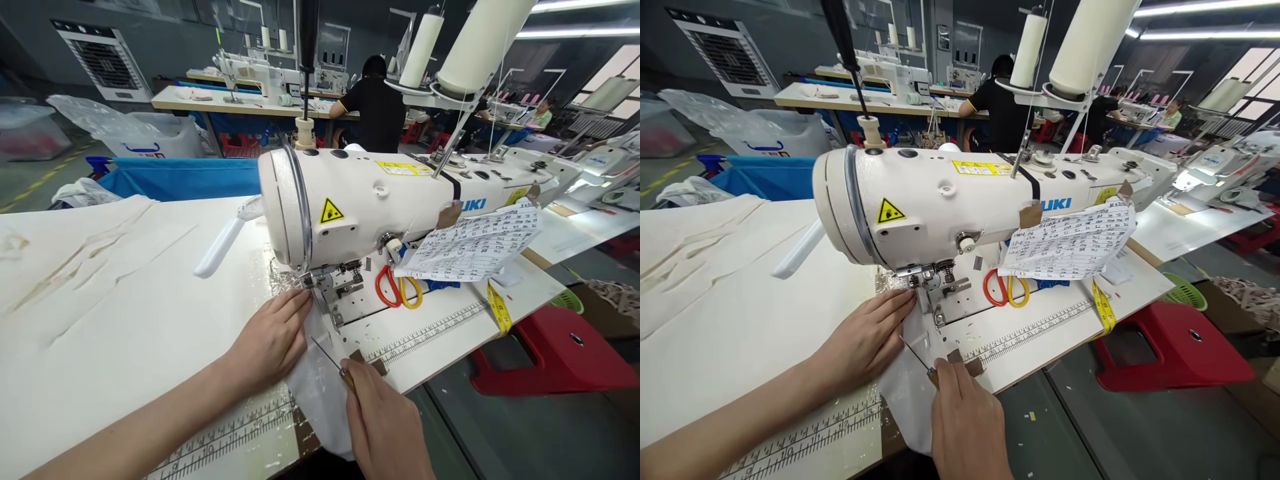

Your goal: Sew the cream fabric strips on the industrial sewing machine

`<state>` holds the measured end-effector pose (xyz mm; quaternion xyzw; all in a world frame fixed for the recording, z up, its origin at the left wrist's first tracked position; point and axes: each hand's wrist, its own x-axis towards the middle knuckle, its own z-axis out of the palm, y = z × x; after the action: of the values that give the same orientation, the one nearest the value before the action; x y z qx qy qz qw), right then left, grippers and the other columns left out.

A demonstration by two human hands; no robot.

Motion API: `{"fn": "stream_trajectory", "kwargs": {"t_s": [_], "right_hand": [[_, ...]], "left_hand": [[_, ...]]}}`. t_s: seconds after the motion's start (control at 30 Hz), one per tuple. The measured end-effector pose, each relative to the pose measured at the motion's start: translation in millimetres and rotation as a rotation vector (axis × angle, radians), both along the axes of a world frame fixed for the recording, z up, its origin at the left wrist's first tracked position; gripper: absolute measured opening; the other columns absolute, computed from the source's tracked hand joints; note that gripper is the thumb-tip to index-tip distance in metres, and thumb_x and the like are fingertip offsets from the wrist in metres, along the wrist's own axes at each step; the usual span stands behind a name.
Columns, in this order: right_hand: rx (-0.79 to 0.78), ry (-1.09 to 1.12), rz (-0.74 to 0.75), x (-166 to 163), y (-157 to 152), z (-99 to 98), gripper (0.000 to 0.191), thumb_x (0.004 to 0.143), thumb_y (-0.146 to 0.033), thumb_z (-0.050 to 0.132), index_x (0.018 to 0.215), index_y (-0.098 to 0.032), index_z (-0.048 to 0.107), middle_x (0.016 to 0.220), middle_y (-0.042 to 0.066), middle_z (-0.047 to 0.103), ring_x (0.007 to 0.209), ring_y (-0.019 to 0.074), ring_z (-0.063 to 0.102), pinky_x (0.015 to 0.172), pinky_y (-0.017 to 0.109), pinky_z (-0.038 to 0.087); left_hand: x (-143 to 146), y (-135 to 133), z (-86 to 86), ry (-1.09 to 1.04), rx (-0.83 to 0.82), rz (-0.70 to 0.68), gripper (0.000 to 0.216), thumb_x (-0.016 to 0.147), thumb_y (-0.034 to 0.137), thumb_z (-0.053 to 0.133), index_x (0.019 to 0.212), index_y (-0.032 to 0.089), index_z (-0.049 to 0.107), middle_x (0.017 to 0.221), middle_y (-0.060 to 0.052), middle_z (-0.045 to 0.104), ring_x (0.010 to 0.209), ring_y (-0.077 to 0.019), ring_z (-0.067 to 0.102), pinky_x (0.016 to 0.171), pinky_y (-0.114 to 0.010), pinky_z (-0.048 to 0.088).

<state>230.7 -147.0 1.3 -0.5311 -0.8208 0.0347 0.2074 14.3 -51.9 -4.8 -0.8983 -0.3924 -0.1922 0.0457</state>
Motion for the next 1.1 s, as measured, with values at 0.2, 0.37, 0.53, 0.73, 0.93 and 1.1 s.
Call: {"fn": "stream_trajectory", "kwargs": {"t_s": [0.2, 0.37, 0.53, 0.73, 0.93, 1.1], "right_hand": [[0.028, -0.021, -0.024, -5, 8, 6.4, 0.035, 0.090, -0.005, 0.037, 0.119, -0.017, 0.053, 0.091, 0.007, 0.072, 0.072, 0.0216, 0.073, 0.054, 0.030, 0.055], [0.036, -0.035, -0.045, -10, 14, 9.7, 0.035, 0.089, -0.003, 0.038, 0.116, -0.017, 0.055, 0.086, 0.006, 0.070, 0.068, 0.0208, 0.072, 0.053, 0.028, 0.052], [-0.001, -0.046, -0.033, -13, 18, 12.3, 0.034, 0.088, -0.003, 0.042, 0.116, -0.016, 0.056, 0.087, 0.006, 0.070, 0.070, 0.0208, 0.071, 0.054, 0.029, 0.050], [0.004, -0.019, -0.025, -18, 20, 15.1, 0.033, 0.088, -0.002, 0.043, 0.114, -0.017, 0.057, 0.085, 0.004, 0.071, 0.068, 0.0199, 0.070, 0.053, 0.028, 0.048], [-0.019, -0.029, -0.022, -22, 23, 14.3, 0.032, 0.088, -0.003, 0.045, 0.114, -0.017, 0.057, 0.088, 0.006, 0.072, 0.068, 0.0204, 0.071, 0.054, 0.028, 0.048], [-0.036, -0.041, -0.031, -26, 29, 13.1, 0.031, 0.088, -0.003, 0.046, 0.113, -0.017, 0.058, 0.089, 0.006, 0.073, 0.072, 0.0215, 0.073, 0.056, 0.028, 0.051]], "left_hand": [[6, -4, 6.9, 0.048, 0.028, 0.059, 0.049, 0.097, 0.020, 0.032, 0.135, -0.001, 0.054, 0.136, -0.019, 0.058, 0.131, -0.0315, 0.048, 0.109, -0.045, 0.045], [9, -10, 8.5, 0.107, 0.052, 0.076, 0.049, 0.098, 0.019, 0.031, 0.135, -0.002, 0.053, 0.139, -0.020, 0.056, 0.133, -0.0324, 0.046, 0.108, -0.046, 0.044], [10, -15, 7.1, 0.119, 0.073, 0.070, 0.048, 0.098, 0.020, 0.033, 0.137, 0.000, 0.053, 0.143, -0.020, 0.053, 0.136, -0.0319, 0.044, 0.111, -0.046, 0.039], [10, -19, 7.8, 0.075, 0.057, 0.049, 0.047, 0.098, 0.022, 0.033, 0.136, 0.005, 0.054, 0.142, -0.017, 0.055, 0.137, -0.0289, 0.045, 0.114, -0.044, 0.035], [10, -20, 7.5, 0.048, 0.039, 0.034, 0.046, 0.098, 0.023, 0.034, 0.136, 0.006, 0.055, 0.140, -0.016, 0.058, 0.135, -0.0275, 0.047, 0.115, -0.044, 0.033], [8, -14, 7.4, 0.007, 0.037, 0.036, 0.046, 0.099, 0.023, 0.032, 0.136, 0.007, 0.055, 0.138, -0.014, 0.060, 0.132, -0.0260, 0.050, 0.116, -0.044, 0.032]]}}
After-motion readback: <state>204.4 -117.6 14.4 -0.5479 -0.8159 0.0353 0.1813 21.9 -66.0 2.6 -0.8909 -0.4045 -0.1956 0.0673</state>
